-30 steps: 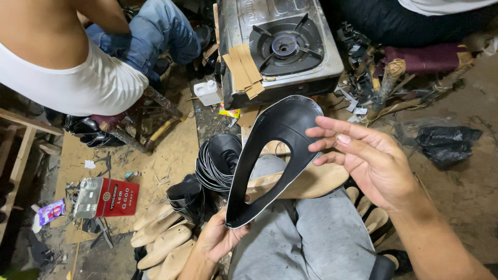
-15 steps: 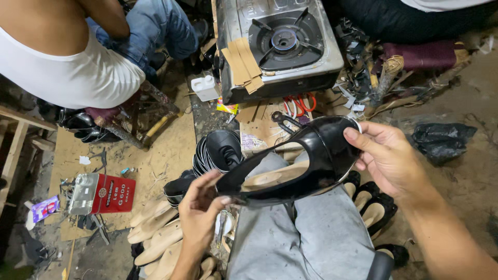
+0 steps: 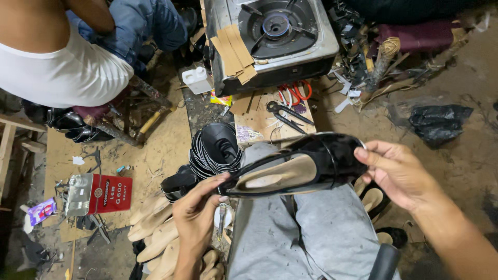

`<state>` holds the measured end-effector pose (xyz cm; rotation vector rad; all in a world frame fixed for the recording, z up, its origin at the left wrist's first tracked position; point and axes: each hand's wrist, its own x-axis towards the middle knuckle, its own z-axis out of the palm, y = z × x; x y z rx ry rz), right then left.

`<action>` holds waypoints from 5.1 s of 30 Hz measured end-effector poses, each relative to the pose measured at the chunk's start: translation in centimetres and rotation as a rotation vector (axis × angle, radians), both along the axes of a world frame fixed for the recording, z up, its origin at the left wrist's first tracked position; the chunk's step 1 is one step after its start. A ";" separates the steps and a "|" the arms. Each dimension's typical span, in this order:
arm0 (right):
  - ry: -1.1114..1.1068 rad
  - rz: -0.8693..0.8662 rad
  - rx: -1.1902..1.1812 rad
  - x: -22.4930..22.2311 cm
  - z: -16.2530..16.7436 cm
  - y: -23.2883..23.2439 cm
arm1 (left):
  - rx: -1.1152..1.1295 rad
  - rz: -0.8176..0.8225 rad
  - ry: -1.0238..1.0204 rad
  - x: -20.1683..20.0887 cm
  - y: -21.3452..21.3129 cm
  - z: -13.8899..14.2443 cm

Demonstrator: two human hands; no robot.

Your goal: The person uses a curved metal tool to press and shape the sole of a black shoe, then places a wooden shoe last inside the shoe and continues pressing the sole edges. The person repeats this process on multiple shoes.

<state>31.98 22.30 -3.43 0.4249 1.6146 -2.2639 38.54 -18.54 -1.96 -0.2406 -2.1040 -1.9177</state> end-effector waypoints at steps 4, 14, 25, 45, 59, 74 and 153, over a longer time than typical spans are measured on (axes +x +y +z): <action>-0.017 -0.016 0.100 0.7 -2.1 0.1 | 0.108 -0.021 -0.052 -0.3 1.1 -3.3; 0.065 0.013 0.868 0.5 -0.6 -1.2 | 0.176 -0.038 -0.142 -0.4 2.1 -6.6; 0.170 -0.004 -0.102 -1.1 -11.4 3.2 | 0.265 -0.173 -0.266 -0.6 2.5 -5.5; 0.078 -0.072 0.194 2.8 -7.3 2.8 | 0.150 -0.155 -0.264 0.9 3.3 -1.1; 0.104 -0.069 0.152 2.4 -8.5 3.0 | 0.202 -0.187 -0.270 1.1 4.1 -0.6; 0.142 -0.087 0.265 1.5 -10.3 3.7 | 0.260 -0.202 -0.327 0.7 3.6 -1.7; 0.359 0.678 0.300 -2.3 13.0 -6.9 | 0.173 -0.188 0.040 -8.0 5.0 7.4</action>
